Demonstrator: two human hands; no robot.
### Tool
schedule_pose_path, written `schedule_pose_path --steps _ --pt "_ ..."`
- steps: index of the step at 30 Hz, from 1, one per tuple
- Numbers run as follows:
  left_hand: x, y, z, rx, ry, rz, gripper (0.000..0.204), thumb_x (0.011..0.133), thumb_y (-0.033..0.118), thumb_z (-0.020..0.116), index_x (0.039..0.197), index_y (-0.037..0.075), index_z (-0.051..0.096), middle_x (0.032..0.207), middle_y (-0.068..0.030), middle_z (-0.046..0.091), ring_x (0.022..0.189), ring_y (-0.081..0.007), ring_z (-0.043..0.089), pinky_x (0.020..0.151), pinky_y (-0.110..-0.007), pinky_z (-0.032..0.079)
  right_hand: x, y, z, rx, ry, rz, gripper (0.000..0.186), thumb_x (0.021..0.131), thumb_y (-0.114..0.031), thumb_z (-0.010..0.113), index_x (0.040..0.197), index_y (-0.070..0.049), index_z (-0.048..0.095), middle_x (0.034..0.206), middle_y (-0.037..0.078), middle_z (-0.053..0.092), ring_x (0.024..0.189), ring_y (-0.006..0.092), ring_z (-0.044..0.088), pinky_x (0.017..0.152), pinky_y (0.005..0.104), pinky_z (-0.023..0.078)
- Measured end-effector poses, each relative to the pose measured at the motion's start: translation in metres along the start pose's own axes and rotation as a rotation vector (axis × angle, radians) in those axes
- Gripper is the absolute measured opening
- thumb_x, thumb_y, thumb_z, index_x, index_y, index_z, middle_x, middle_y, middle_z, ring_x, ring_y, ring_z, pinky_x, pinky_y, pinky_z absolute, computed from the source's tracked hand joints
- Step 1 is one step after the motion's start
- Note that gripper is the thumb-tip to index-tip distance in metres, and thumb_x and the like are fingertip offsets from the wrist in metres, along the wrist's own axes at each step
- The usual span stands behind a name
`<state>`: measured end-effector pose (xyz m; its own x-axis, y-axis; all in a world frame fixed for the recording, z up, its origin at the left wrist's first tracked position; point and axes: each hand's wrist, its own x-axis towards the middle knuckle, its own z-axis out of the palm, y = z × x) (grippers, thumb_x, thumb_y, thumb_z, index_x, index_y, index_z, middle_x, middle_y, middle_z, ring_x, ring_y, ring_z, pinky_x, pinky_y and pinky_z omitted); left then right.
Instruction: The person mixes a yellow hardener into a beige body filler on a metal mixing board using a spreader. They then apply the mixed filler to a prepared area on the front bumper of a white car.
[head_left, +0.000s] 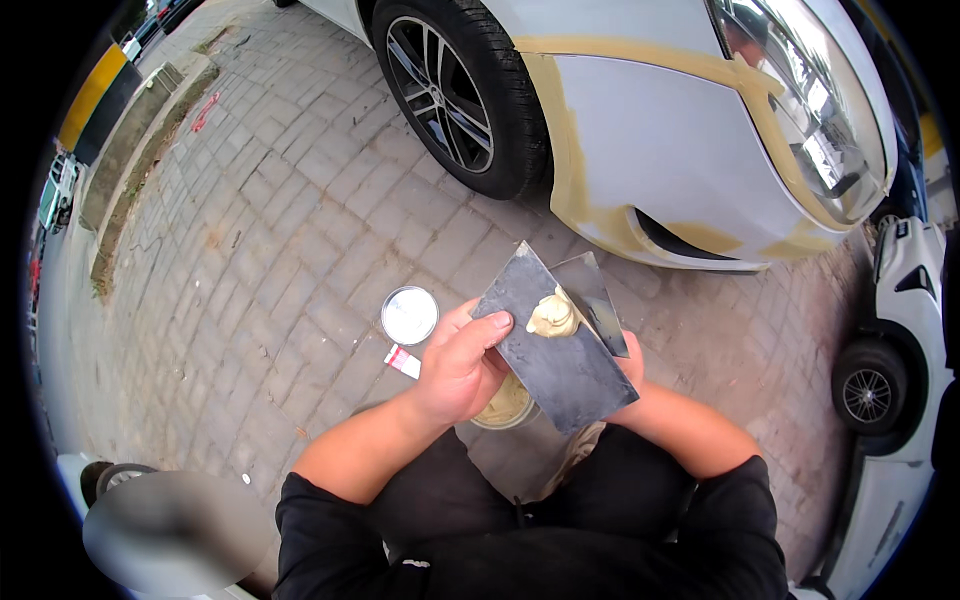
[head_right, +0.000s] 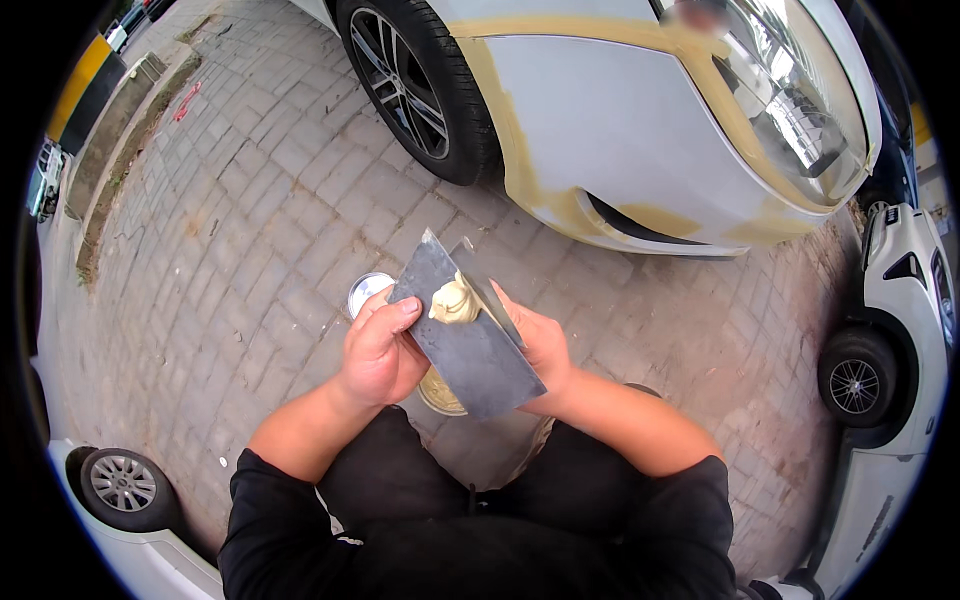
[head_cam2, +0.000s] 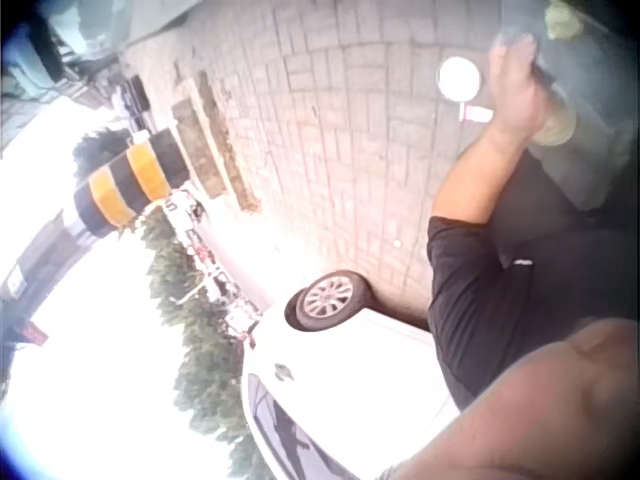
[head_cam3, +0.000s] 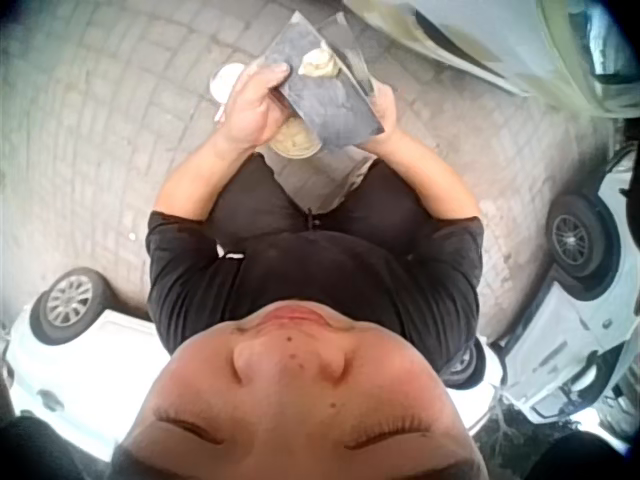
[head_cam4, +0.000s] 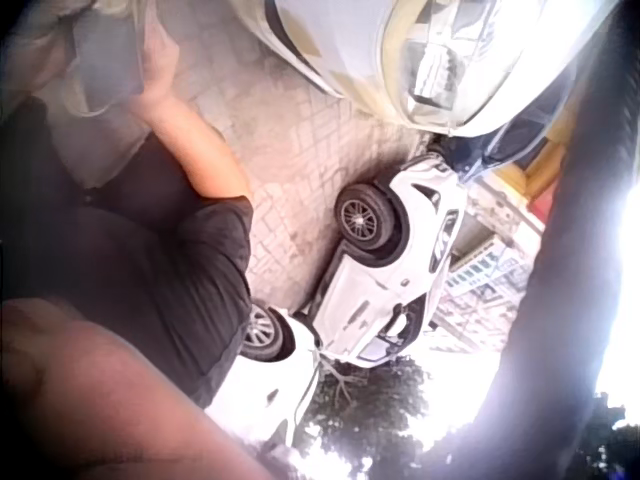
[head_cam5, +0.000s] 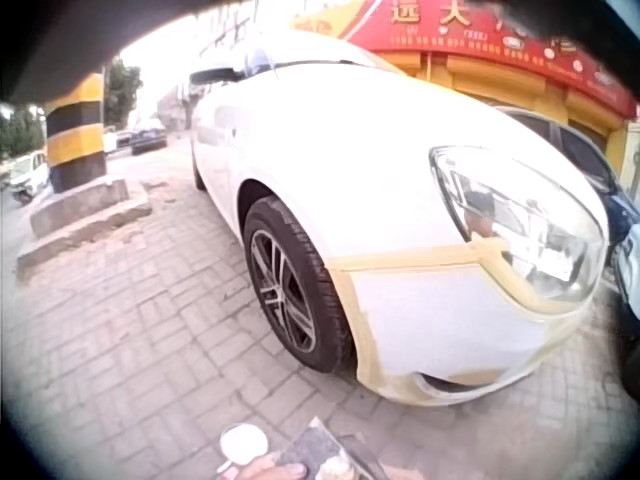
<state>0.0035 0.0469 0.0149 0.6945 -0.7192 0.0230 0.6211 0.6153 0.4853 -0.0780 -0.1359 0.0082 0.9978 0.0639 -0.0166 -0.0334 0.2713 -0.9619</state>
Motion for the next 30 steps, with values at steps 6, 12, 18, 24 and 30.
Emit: schedule_pose_path --steps 6,12,18,24,30 --pt "-0.004 0.01 0.014 0.035 -0.069 0.042 0.033 0.099 0.011 0.046 0.124 -0.008 0.054 0.122 -0.0169 0.064 0.113 -0.0254 0.062 0.099 -0.04 0.047 0.006 0.009 -0.003 0.277 -0.039 0.303 0.039 0.095 -0.005 0.06 0.134 -0.001 0.055 0.12 0.004 0.064 0.104 0.0094 0.06 0.085 0.0252 0.05" --pt "-0.005 -0.011 0.005 0.084 0.041 0.002 0.032 0.099 0.009 0.046 0.125 -0.008 0.054 0.122 -0.0165 0.064 0.112 -0.0247 0.062 0.099 -0.039 0.046 0.005 0.009 -0.008 -0.24 -0.047 0.038 0.046 0.082 -0.008 0.075 0.125 -0.005 0.06 0.119 0.007 0.066 0.103 0.0108 0.063 0.086 0.0276 0.05" --pt "-0.005 -0.003 0.02 0.083 0.042 -0.003 0.026 0.1 0.008 0.047 0.119 -0.007 0.056 0.114 -0.012 0.066 0.106 -0.0187 0.062 0.095 -0.035 0.047 0.009 -0.005 0.002 -0.167 0.055 0.114 0.053 0.082 -0.009 0.075 0.131 -0.004 0.056 0.118 0.007 0.067 0.103 0.0129 0.063 0.089 0.0297 0.05" --pt "-0.004 -0.02 0.01 0.101 0.099 -0.023 0.022 0.098 0.007 0.047 0.111 -0.006 0.059 0.11 -0.0103 0.067 0.102 -0.017 0.063 0.091 -0.035 0.048 0.002 -0.001 -0.01 -0.633 0.038 -0.226 0.068 0.078 -0.01 0.076 0.14 -0.004 0.05 0.114 0.013 0.067 0.1 0.0217 0.068 0.084 0.0302 0.052" --pt "0.0 -0.012 0.015 0.086 0.064 -0.011 0.026 0.097 0.008 0.048 0.116 -0.007 0.057 0.113 -0.0127 0.067 0.105 -0.0196 0.063 0.093 -0.035 0.048 0.005 0.001 -0.011 -0.411 -0.052 -0.033 0.062 0.082 -0.009 0.073 0.139 -0.001 0.05 0.12 0.012 0.065 0.106 0.02 0.065 0.09 0.0305 0.05"
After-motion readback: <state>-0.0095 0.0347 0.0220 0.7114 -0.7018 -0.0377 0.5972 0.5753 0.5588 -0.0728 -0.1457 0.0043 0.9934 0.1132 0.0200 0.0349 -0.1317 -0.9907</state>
